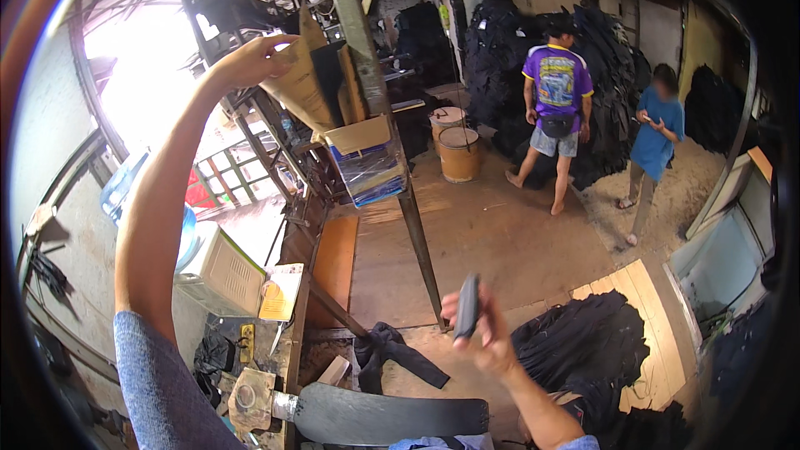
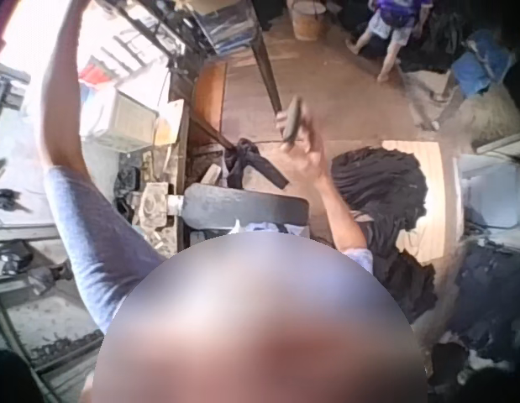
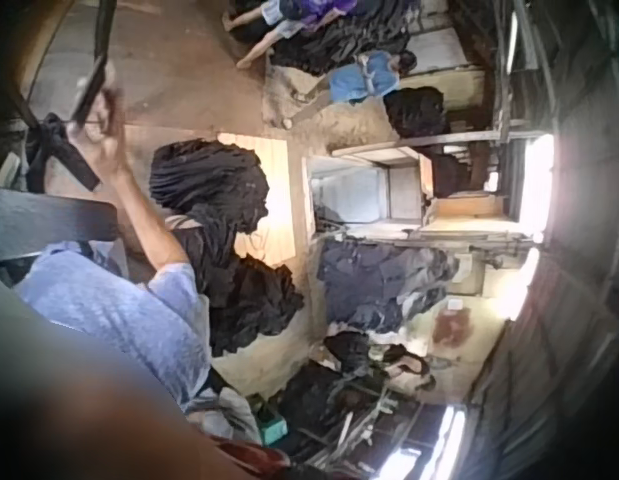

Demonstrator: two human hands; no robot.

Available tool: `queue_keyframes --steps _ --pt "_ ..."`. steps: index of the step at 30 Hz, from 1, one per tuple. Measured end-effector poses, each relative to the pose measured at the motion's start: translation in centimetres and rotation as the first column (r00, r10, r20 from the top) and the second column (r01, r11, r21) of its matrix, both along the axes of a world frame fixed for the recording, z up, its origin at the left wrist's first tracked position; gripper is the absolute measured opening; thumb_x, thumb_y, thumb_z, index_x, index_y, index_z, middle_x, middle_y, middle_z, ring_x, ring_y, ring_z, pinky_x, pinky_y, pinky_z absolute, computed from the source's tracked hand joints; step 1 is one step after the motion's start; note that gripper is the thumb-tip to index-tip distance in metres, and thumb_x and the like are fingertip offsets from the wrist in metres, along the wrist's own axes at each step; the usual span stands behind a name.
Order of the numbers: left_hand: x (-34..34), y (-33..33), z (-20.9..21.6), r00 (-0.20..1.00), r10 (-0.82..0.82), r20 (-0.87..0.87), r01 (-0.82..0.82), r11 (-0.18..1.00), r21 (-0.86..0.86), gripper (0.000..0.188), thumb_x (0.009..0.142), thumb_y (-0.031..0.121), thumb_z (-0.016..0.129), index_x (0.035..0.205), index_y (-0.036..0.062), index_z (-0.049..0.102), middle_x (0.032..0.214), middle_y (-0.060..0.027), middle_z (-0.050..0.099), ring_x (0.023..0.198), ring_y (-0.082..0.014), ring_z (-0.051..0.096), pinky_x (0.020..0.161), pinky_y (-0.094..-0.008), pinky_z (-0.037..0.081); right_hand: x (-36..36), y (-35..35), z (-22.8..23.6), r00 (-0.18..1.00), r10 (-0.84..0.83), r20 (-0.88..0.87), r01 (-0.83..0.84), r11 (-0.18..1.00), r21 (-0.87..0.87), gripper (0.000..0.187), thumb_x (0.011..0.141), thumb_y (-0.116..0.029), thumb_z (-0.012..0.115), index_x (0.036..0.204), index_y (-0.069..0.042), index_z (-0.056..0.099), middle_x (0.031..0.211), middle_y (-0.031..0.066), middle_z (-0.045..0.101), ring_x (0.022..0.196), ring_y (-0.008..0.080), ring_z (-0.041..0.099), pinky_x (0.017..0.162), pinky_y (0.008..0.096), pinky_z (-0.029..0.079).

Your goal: The person places a black fabric piece on a work surface, rubs it with a small block, and then cuts a rectangular patch from a larger sheet using scissors. The person applies the patch to the fabric and rubs it again with the block.

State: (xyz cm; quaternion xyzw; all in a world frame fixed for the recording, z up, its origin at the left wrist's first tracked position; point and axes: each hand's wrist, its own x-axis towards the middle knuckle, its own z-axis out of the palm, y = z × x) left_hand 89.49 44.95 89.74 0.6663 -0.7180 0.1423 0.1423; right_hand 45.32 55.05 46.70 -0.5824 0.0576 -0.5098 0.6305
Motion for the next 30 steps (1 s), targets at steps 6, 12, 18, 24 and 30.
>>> queue_keyframes --steps 6,12,18,24,30 --pt "-0.9 0.8 -0.5 0.988 0.077 -0.136 -0.079 0.997 -0.004 0.055 0.090 0.015 0.079 0.143 0.0106 0.068 0.111 -0.0122 0.079 0.097 -0.0211 0.072 0.089 -0.0397 0.057 5.3 -9.0 19.7 0.981 -0.095 0.169 0.160 0.891 -0.424 0.097 0.094 -0.043 0.081 0.162 0.000 0.026 0.135 0.0184 0.066 0.124 0.0256 0.064 0.109 0.0421 0.048" --pt "-1.7 0.8 -2.0 0.988 -0.153 0.026 0.156 0.977 -0.142 0.036 0.091 0.016 0.074 0.125 0.0053 0.073 0.091 -0.0129 0.076 0.078 -0.0200 0.072 0.069 -0.0388 0.059 19.3 -16.4 39.0 0.810 -0.577 0.101 0.353 0.343 -0.871 0.111 0.092 -0.077 0.066 0.161 0.001 0.026 0.120 0.0245 0.073 0.110 0.0383 0.075 0.097 0.0485 0.058" --pt "-3.5 2.3 -3.0 1.000 -0.008 -0.001 0.007 0.984 -0.180 0.033 0.098 0.017 0.073 0.127 0.0003 0.069 0.110 -0.0195 0.077 0.104 -0.0283 0.075 0.089 -0.0412 0.059 29.4 -22.2 45.0 0.735 -0.647 -0.203 -0.003 0.296 -0.955 0.139 0.076 -0.098 0.058 0.160 0.009 0.030 0.117 0.0278 0.075 0.116 0.0390 0.073 0.100 0.0472 0.058" --pt "-3.6 4.6 -2.6 0.998 -0.032 0.045 0.041 0.974 -0.223 0.030 0.096 0.011 0.067 0.125 0.0036 0.070 0.106 -0.0194 0.078 0.089 -0.0289 0.077 0.080 -0.0422 0.060 31.4 -25.0 45.8 0.583 -0.734 -0.347 -0.131 0.337 -0.932 0.118 0.090 -0.083 0.062 0.163 0.004 0.031 0.107 0.0254 0.076 0.087 0.0296 0.077 0.072 0.0415 0.064" --pt "-0.6 7.8 -1.1 1.000 -0.019 -0.003 0.017 0.966 -0.256 0.030 0.095 0.013 0.072 0.122 0.0018 0.070 0.100 -0.0175 0.080 0.089 -0.0252 0.077 0.081 -0.0385 0.060 31.4 -26.2 47.2 0.629 -0.600 -0.495 -0.203 0.487 -0.849 0.125 0.085 -0.085 0.066 0.156 0.012 0.034 0.139 0.0354 0.059 0.115 0.0384 0.072 0.083 0.0495 0.066"
